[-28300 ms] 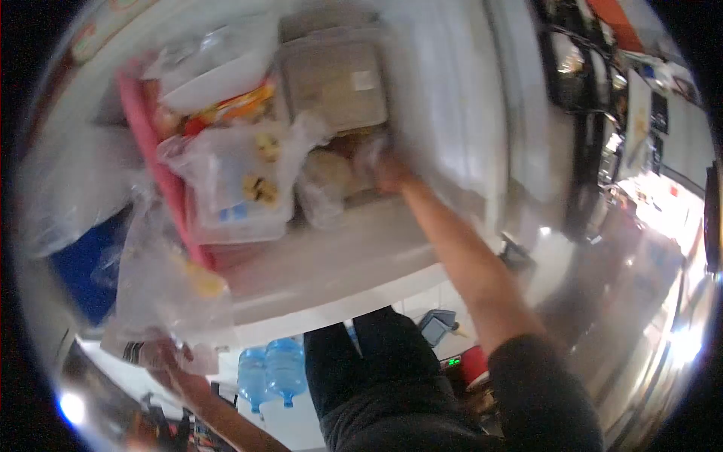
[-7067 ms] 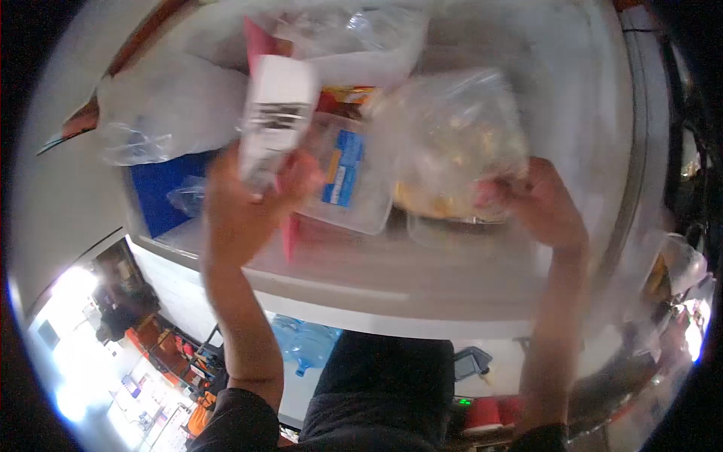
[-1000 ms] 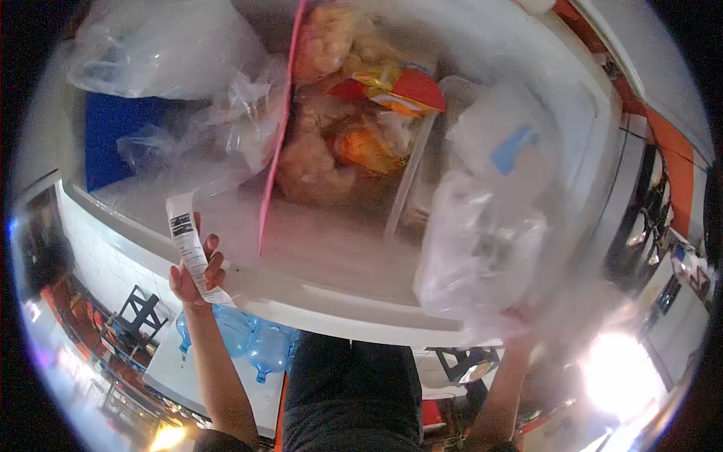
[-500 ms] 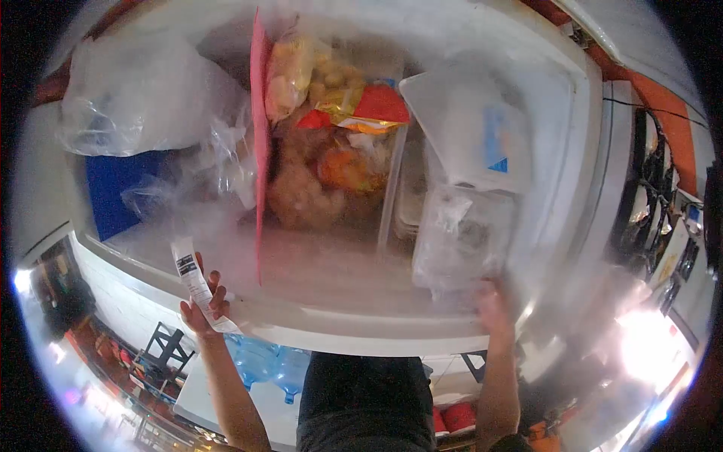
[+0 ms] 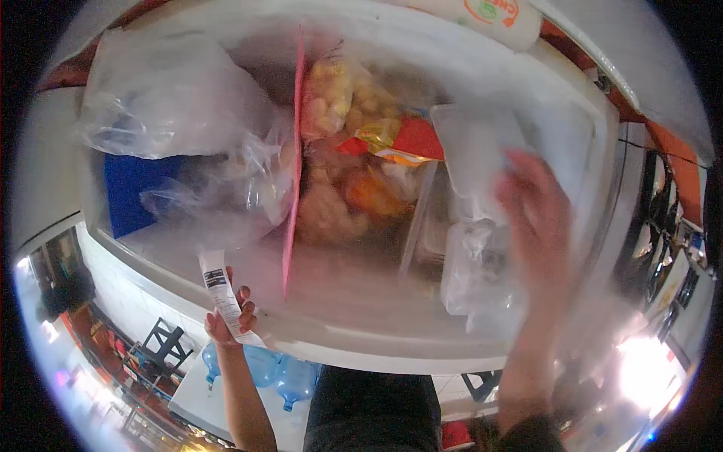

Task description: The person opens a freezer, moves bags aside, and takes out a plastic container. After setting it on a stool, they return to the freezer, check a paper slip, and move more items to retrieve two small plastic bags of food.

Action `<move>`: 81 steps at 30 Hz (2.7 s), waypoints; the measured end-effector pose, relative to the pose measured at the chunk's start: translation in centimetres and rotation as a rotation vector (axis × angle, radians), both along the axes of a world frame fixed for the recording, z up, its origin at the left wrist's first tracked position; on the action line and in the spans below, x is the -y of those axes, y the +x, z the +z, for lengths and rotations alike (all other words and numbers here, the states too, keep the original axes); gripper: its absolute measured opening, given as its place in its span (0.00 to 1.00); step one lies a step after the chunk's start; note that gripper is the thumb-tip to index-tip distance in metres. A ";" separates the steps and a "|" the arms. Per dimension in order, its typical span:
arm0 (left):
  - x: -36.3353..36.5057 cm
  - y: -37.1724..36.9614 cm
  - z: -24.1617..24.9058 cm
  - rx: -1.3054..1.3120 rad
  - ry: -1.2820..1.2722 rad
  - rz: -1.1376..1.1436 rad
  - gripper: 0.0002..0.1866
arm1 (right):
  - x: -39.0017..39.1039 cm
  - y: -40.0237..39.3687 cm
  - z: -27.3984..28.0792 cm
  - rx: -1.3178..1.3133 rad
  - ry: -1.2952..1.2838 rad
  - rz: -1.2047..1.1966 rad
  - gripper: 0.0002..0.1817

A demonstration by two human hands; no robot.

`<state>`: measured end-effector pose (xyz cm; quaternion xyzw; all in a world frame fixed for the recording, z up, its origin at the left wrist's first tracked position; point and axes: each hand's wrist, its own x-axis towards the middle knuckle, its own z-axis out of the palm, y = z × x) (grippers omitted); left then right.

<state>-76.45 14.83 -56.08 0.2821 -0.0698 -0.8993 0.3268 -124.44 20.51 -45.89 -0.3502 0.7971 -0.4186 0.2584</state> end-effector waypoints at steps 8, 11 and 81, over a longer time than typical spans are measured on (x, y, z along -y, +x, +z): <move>0.1 0.6 -0.1 -0.022 -0.008 -0.071 0.55 | 19.3 -1.7 -27.1 -0.238 0.403 0.543 0.26; 0.2 0.9 -0.4 -0.034 0.024 -0.078 0.55 | 19.9 -1.0 -25.9 -0.043 0.494 0.502 0.32; -1.5 -1.7 0.6 0.471 -0.236 -0.178 0.53 | -29.5 3.0 -7.4 0.697 0.163 -0.620 0.27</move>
